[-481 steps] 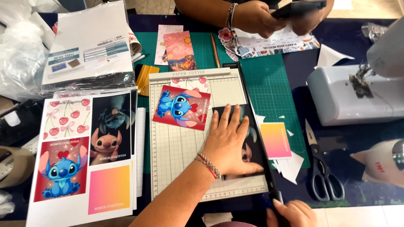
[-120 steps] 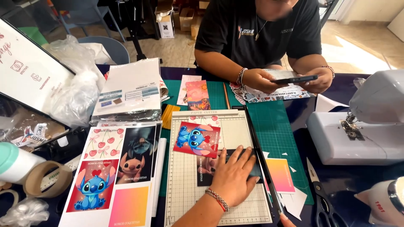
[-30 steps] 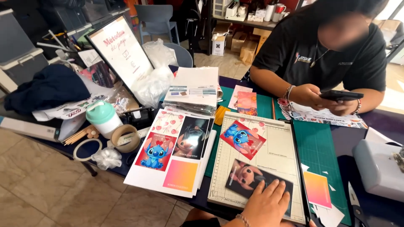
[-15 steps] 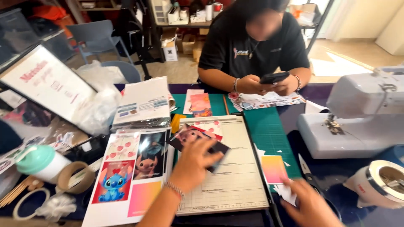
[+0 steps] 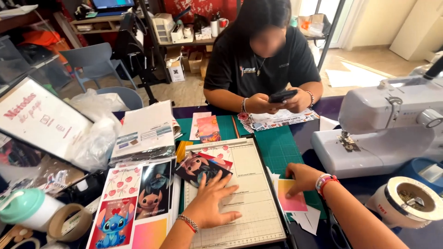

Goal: Trimming printed graphics using a manual paper cutter on a workspace table

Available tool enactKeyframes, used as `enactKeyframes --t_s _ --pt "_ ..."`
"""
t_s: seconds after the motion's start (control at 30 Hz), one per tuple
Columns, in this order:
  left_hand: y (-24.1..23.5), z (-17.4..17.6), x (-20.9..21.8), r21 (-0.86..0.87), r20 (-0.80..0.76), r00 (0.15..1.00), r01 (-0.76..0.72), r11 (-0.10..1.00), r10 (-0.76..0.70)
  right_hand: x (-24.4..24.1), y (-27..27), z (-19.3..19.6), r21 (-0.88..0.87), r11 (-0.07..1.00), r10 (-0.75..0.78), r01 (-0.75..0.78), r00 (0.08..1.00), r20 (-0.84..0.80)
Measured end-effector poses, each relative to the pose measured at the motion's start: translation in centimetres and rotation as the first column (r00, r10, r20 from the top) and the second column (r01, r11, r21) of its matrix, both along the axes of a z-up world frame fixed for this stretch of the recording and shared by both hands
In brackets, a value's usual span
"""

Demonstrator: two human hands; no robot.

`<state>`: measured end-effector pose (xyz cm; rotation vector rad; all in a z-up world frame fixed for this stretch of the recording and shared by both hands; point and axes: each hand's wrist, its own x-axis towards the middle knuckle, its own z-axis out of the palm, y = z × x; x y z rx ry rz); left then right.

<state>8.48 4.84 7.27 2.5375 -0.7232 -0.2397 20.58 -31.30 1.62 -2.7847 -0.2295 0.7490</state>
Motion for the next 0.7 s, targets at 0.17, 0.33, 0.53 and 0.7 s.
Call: enactKeyframes --t_s 0.17,0.33,0.53,0.7 --pt "-0.4 -0.5 1.0 0.171 0.065 0.998 -0.031 0.985 0.02 0.2 -2.1 0.3 -0.06 0.998 0.018 -0.01 0.99 0.143" --pt "0.1 -3.4 2.6 0.201 0.273 0.962 -0.069 0.977 0.012 -3.7 -2.9 6.4 -0.16 0.979 -0.086 0.126 0.967 0.239" --pt "-3.9 -4.3 1.3 -0.425 0.37 0.928 0.125 0.896 0.046 -9.1 0.0 7.1 0.579 0.797 -0.554 0.172 0.589 0.588" --pt "-9.2 -6.2 -1.0 -0.155 0.778 0.614 -0.023 0.988 0.136 -12.3 7.7 1.3 0.837 0.547 -0.43 -0.006 0.856 0.287"
